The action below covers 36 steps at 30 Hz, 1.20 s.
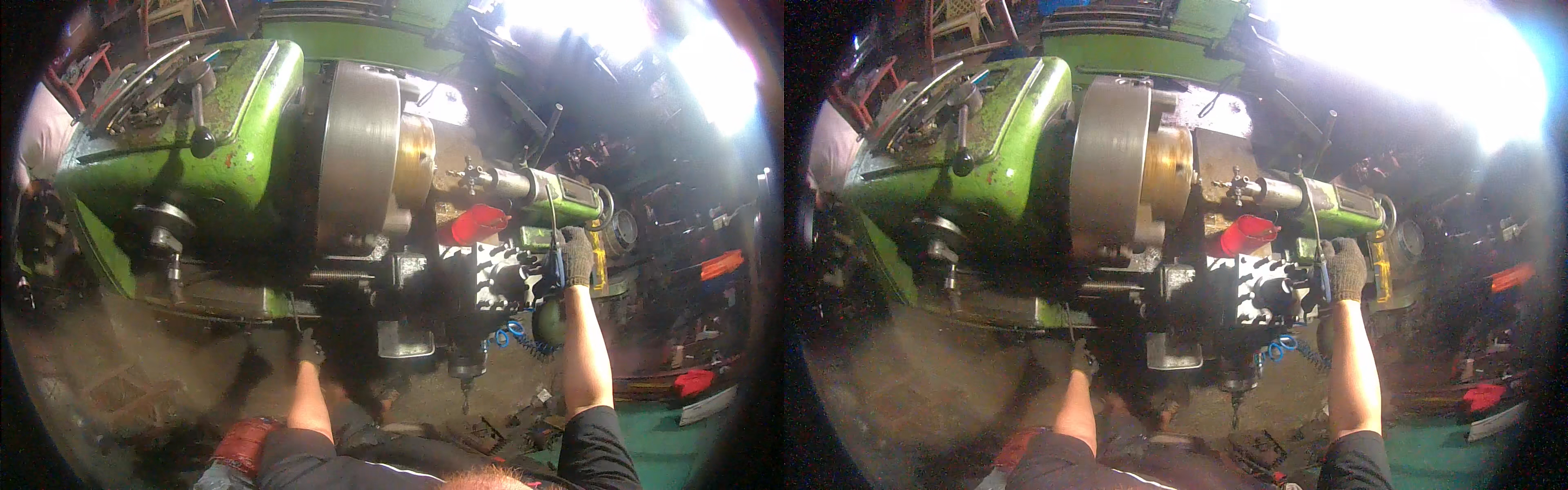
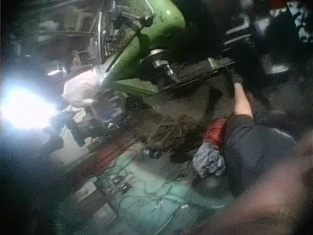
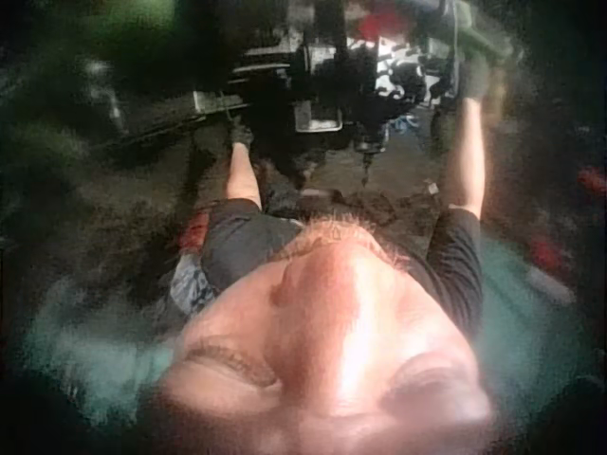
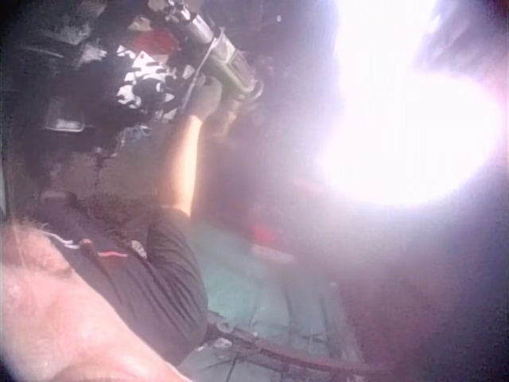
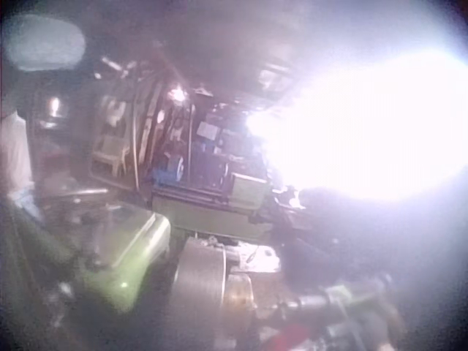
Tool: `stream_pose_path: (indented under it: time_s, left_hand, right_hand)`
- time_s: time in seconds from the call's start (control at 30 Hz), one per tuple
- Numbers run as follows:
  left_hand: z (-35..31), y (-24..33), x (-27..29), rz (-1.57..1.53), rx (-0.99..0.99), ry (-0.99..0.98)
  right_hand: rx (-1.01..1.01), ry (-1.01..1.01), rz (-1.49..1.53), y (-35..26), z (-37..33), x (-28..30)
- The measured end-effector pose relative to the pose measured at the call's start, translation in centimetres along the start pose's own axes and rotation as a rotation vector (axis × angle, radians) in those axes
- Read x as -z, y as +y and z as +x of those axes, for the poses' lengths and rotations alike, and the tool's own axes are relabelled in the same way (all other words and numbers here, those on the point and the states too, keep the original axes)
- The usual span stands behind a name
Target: The person operates a green metal lathe, using a wrench to tighten the chuck and a pneumatic tool to adjust the tailstock. They then manually rotate the chuck and use a file to smooth the metal workpiece while the lathe is running.
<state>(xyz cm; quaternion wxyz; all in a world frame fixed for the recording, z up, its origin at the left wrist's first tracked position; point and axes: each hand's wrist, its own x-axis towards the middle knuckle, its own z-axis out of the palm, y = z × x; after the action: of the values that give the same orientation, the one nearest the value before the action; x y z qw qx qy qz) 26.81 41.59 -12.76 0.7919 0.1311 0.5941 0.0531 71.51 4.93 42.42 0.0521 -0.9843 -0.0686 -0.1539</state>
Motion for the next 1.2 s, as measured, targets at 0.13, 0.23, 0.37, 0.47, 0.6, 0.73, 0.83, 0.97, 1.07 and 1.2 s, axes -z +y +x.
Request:
stream_pose_path:
  time_s: [0.13,0.23,0.37,0.47,0.6,0.73,0.83,0.97,1.07,1.2]
  left_hand:
    - [-5.9,2.2,-1.8,0.126,-0.077,0.065]
    - [-6.1,4.1,-0.4,0.338,-0.15,0.11]
    - [-22.2,10.7,-7.2,1.003,-0.712,0.274]
    - [-31.2,18.1,-12.2,0.929,-1.309,0.277]
    - [-41.0,30.2,-20.3,0.689,-1.831,0.231]
    - [-48.1,36.9,-25.5,1.07,-1.798,0.31]
    - [-46.4,39.6,-26.2,1.18,-1.781,0.405]
    - [-43.7,41.8,-22.5,1.07,-2.027,0.57]
    - [-42.8,43.1,-20.2,0.941,-2.144,0.558]
    - [-41.6,40.0,-16.2,0.681,-1.977,0.439]
  right_hand:
    - [-0.03,0.02,-0.022,-0.1,0.3,0.6]
    - [-0.046,0.004,0.042,0.2,0.6,0.4]
    - [-0.059,0.013,0.051,0.3,0.1,0.4]
    - [-0.075,0.03,0.056,-1.3,-0.3,1.1]
    - [-0.03,0.066,0.03,-0.9,-0.2,0.9]
    - [-0.08,0.005,0.029,-1.7,0.3,1.1]
    - [-0.112,-0.027,0.016,0.2,1.6,0.1]
    - [-0.13,-0.076,0.064,0.1,1.9,-0.5]
    - [-0.104,-0.093,0.045,0.5,2.0,-0.3]
    - [-0.148,-0.121,0.043,1.2,1.9,-0.4]
